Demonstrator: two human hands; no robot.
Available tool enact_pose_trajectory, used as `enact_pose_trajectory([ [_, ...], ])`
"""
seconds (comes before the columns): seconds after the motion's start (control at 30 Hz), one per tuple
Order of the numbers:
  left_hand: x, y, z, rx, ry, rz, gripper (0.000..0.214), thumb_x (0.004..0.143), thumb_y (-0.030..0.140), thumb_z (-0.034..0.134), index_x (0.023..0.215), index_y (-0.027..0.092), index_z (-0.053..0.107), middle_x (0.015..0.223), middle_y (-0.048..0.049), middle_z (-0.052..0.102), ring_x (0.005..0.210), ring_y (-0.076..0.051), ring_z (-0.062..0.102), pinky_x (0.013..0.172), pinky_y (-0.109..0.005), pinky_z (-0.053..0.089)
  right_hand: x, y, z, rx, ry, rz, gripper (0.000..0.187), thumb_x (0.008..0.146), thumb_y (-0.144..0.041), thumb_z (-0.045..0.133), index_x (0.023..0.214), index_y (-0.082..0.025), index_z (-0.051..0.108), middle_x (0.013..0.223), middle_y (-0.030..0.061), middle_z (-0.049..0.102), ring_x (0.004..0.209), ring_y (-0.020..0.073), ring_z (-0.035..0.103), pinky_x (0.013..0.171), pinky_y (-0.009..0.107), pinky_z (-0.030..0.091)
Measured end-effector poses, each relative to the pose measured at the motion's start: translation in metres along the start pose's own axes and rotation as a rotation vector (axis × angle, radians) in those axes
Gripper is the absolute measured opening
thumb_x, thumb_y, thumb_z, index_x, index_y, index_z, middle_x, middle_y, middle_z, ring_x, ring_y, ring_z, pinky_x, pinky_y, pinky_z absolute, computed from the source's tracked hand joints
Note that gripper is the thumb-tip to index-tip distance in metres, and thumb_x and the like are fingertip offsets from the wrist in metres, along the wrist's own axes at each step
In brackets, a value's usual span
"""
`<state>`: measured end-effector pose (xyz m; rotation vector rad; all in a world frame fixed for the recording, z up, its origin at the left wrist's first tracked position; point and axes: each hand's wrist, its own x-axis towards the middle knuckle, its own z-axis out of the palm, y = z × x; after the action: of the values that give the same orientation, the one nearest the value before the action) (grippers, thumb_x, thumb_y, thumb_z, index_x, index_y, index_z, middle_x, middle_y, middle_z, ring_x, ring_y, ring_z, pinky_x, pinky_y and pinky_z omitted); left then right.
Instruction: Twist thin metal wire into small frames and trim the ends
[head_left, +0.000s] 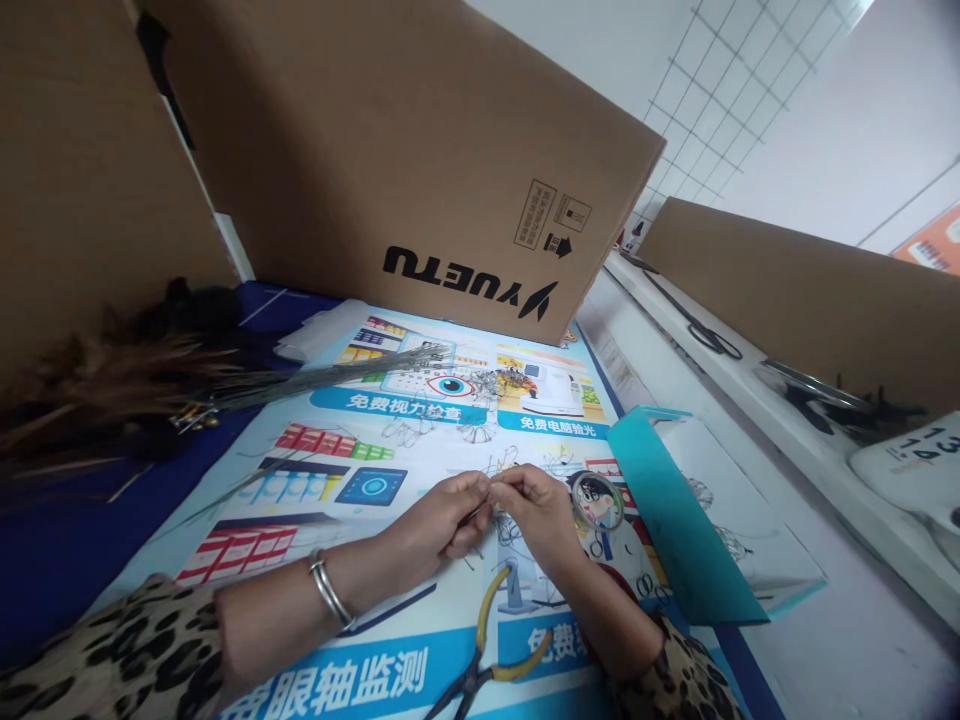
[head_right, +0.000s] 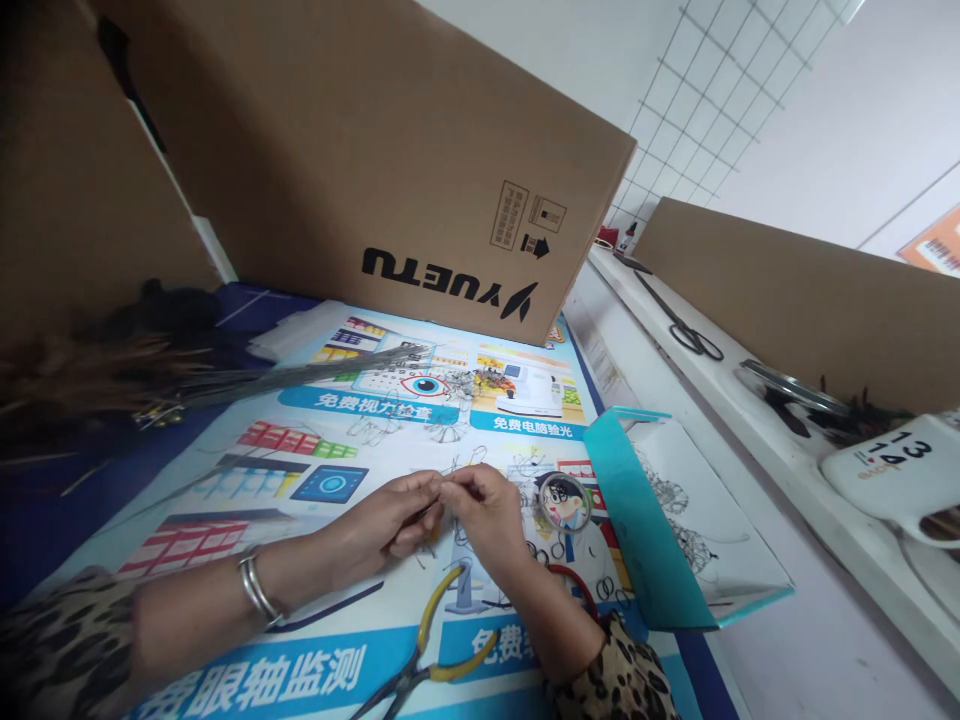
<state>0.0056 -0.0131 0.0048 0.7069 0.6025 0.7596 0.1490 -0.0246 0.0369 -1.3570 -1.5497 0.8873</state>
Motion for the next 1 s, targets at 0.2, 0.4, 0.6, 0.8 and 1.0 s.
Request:
enact_pose_trajectory([
  [0.2,-0.003,0.005,0.004,0.065,0.007,-0.03,0.028,0.081,0.041,0.052,0.069,0.017,0.046,0.055,0.0058,0.039,0.037,-0.003,0.023,0.037,-0.018,0.008,-0.002,0.004,0.003,0.019,0.017,-0.05,0.005,0.075,-0.023,0.06,0.075,-0.018,0.063,0.073,0.0003,0.059,0.068,0.0128,0.053,0.064,0.024,0.043],
  [0.4,-0.007,0.005,0.011,0.203,0.064,0.117,0.033,0.083,0.045,0.049,0.065,0.018,0.043,0.054,0.0064,0.031,0.046,-0.007,0.027,0.042,-0.019,0.018,-0.006,0.002,0.009,0.178,0.068,0.063,0.015,0.073,-0.028,0.064,0.076,-0.018,0.052,0.063,-0.0045,0.05,0.055,0.0087,0.045,0.049,0.019,0.037],
  [0.6,-0.004,-0.006,0.01,0.283,0.122,0.239,0.03,0.083,0.045,0.049,0.072,0.017,0.048,0.064,0.0034,0.039,0.058,-0.009,0.035,0.051,-0.019,0.028,-0.009,-0.006,0.007,0.219,0.015,0.055,0.012,0.081,-0.026,0.055,0.074,-0.017,0.059,0.058,-0.0038,0.051,0.052,0.0087,0.044,0.052,0.021,0.037],
  [0.8,-0.003,-0.003,0.007,0.147,-0.03,0.119,0.03,0.085,0.044,0.047,0.07,0.017,0.046,0.05,0.0075,0.029,0.043,-0.006,0.021,0.041,-0.02,0.015,-0.006,-0.002,0.002,0.217,-0.003,0.042,0.014,0.08,-0.024,0.056,0.069,-0.016,0.059,0.059,-0.0027,0.053,0.056,0.0098,0.046,0.056,0.022,0.038],
  [1.0,-0.002,0.002,0.005,0.055,-0.137,0.044,0.029,0.086,0.043,0.045,0.073,0.017,0.047,0.047,0.0083,0.03,0.038,-0.005,0.017,0.036,-0.02,0.009,-0.004,-0.003,-0.004,0.193,-0.018,-0.004,0.016,0.081,-0.026,0.057,0.069,-0.016,0.061,0.062,-0.0021,0.053,0.058,0.0102,0.047,0.057,0.022,0.038],
])
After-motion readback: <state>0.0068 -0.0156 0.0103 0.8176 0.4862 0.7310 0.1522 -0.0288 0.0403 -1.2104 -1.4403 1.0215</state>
